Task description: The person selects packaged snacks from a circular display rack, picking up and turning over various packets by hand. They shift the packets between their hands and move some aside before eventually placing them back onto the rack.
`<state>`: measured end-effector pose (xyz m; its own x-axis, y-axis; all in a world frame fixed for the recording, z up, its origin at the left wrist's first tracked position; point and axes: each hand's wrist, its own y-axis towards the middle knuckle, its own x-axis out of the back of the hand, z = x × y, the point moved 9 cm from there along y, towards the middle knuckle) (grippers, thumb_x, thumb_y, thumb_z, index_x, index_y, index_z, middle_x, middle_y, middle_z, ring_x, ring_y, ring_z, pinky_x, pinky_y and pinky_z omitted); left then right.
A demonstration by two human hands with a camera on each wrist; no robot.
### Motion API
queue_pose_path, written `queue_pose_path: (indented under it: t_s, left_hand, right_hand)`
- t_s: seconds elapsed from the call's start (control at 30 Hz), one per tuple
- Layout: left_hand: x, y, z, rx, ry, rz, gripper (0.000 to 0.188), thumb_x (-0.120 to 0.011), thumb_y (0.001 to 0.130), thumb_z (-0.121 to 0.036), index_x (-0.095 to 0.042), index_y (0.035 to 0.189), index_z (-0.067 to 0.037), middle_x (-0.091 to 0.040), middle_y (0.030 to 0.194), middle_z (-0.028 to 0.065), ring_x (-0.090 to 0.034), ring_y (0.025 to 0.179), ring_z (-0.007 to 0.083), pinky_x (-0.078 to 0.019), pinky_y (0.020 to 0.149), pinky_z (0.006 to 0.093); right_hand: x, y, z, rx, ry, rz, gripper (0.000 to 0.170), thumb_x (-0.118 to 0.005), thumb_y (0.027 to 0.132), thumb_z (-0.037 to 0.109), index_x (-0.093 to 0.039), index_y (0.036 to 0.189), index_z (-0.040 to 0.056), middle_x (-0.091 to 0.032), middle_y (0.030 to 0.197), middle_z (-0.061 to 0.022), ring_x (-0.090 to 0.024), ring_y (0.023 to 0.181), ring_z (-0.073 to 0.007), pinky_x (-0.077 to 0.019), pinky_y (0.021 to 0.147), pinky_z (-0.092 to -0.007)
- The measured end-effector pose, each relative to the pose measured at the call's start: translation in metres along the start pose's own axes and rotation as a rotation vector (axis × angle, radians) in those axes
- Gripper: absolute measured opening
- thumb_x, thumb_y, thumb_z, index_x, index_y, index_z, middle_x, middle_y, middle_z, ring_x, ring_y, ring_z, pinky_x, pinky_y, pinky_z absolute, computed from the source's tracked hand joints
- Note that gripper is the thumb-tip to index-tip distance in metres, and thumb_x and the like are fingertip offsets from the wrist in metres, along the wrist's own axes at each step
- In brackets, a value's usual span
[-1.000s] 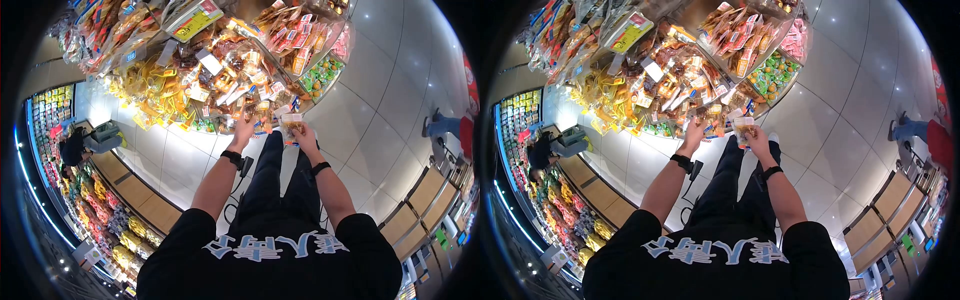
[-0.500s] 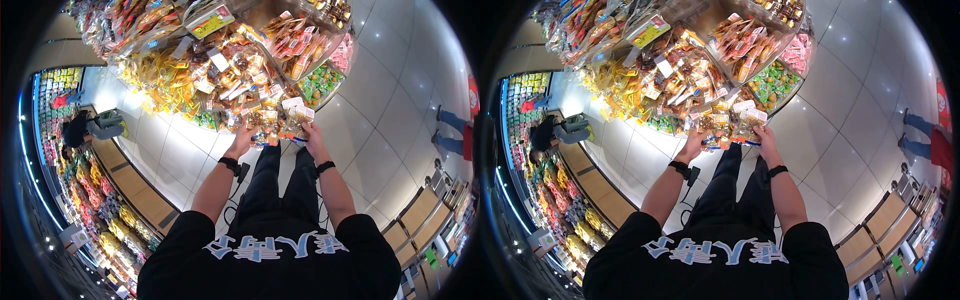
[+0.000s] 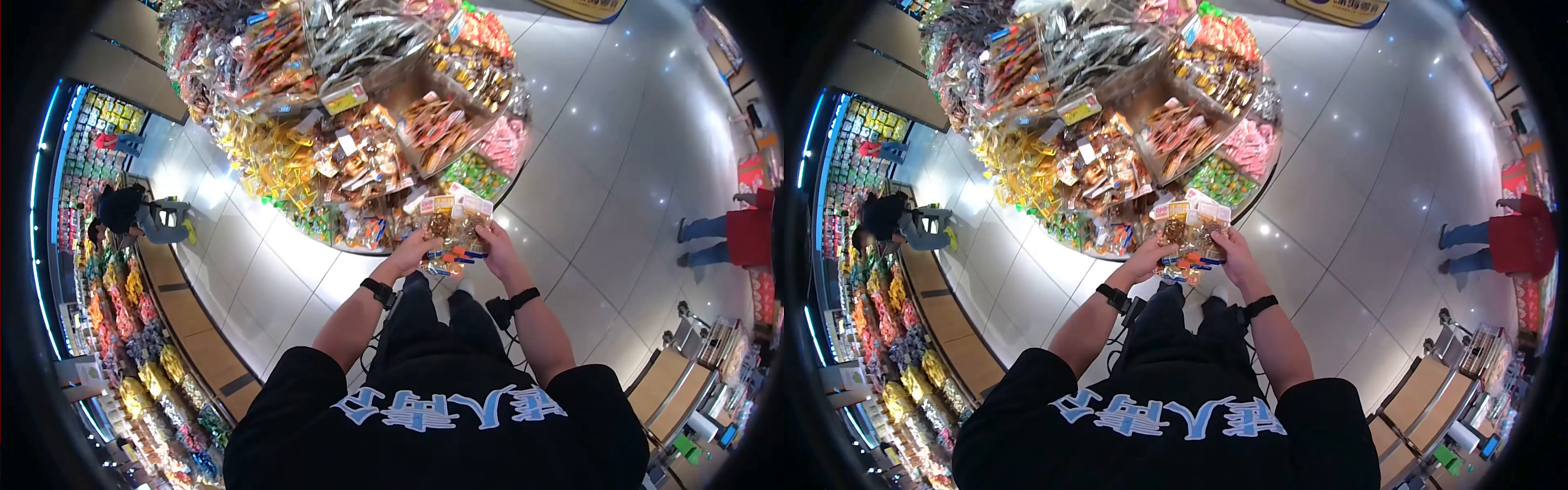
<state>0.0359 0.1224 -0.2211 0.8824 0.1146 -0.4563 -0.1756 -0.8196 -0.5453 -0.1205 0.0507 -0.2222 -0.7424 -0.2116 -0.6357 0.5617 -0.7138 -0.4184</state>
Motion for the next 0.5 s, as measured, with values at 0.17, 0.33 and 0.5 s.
queue_pose_path:
  t_s: [0.17,0.33,0.5]
  left_hand:
    - [-0.047,0.013,-0.068,-0.237,-0.032,-0.019,0.039,-0.062,0.095,-0.021,-0.053,0.128,-0.001,-0.064,0.117,0.006,-0.061,0.104,0.0129,-0.0525,0.088,0.0313]
    - [-0.032,0.033,-0.139,-0.434,0.423,-0.145,0.048,-0.073,0.086,-0.02,-0.055,0.125,0.002,-0.065,0.116,0.0079,-0.06,0.101,0.0148,-0.0482,0.091,0.0313]
    - [-0.022,0.046,-0.205,-0.571,0.374,-0.176,0.052,-0.075,0.082,-0.018,-0.055,0.125,0.002,-0.067,0.114,0.0094,-0.062,0.1,0.0156,-0.0483,0.091,0.0316]
  right_hand:
    - [-0.026,0.012,0.084,0.199,-0.253,-0.014,0.032,-0.061,0.093,0.009,-0.053,0.124,0.0043,-0.064,0.107,-0.004,-0.061,0.096,-0.0103,-0.049,0.085,-0.0271]
    - [-0.09,0.046,0.153,0.405,-0.431,0.08,0.07,-0.062,0.088,0.002,-0.028,0.148,0.0081,-0.052,0.133,-0.011,-0.053,0.118,-0.0174,-0.0435,0.099,-0.03]
    - [-0.117,0.101,0.178,0.286,-0.575,0.164,0.067,-0.068,0.081,-0.001,-0.038,0.141,0.0038,-0.055,0.132,-0.0078,-0.054,0.119,-0.0159,-0.0437,0.1,-0.031]
